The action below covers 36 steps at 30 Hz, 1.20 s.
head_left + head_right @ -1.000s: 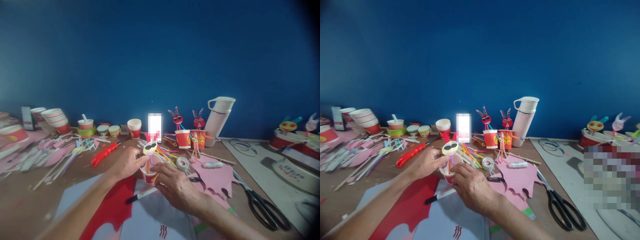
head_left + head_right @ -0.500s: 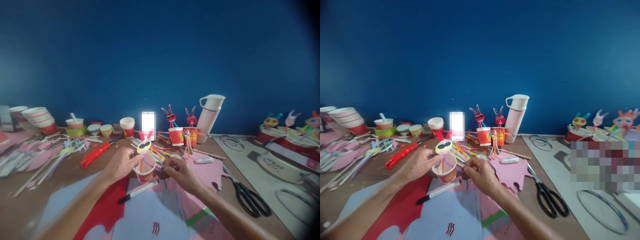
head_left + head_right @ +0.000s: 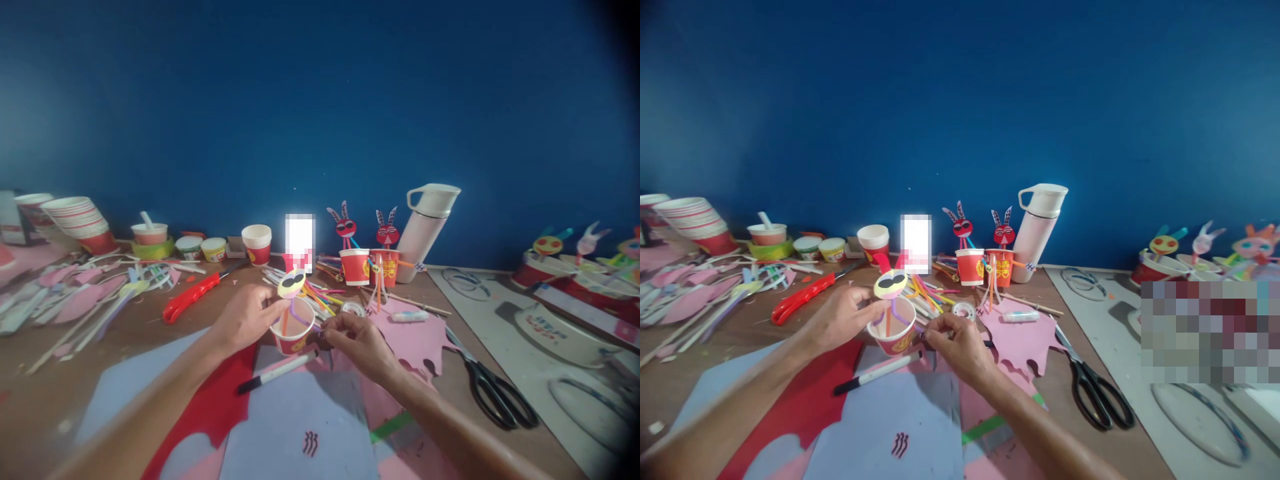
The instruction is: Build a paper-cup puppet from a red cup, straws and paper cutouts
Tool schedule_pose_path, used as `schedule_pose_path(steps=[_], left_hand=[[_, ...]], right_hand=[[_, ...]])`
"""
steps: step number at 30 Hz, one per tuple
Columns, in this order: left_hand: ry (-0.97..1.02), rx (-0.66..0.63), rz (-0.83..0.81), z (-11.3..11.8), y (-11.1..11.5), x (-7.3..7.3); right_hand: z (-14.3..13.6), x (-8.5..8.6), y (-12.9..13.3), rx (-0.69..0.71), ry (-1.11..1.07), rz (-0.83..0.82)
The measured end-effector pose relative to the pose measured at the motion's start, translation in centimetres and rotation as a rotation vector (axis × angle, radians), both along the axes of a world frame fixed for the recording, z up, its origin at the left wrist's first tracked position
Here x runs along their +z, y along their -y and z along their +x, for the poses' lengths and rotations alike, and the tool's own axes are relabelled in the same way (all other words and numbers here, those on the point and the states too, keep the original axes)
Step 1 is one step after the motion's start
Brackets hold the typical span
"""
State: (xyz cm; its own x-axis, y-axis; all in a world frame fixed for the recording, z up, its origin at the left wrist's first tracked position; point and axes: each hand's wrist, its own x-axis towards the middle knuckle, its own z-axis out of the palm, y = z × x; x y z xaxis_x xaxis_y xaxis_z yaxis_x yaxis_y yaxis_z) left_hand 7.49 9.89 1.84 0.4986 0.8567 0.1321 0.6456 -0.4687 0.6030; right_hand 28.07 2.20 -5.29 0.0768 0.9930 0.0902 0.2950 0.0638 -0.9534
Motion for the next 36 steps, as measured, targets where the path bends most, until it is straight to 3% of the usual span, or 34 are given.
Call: schedule_pose_path(steps=[24,36], left_hand=[[0.045,-0.009,-0.022,-0.1,-0.1,-0.4],[0.049,-0.007,-0.019,-0.1,-0.1,-0.3]], right_hand=[[-1.2,-0.5,0.0,-0.139,0.022,-0.012],[-1.3,-1.1,-0.1,-0.085,-0.084,0.033]])
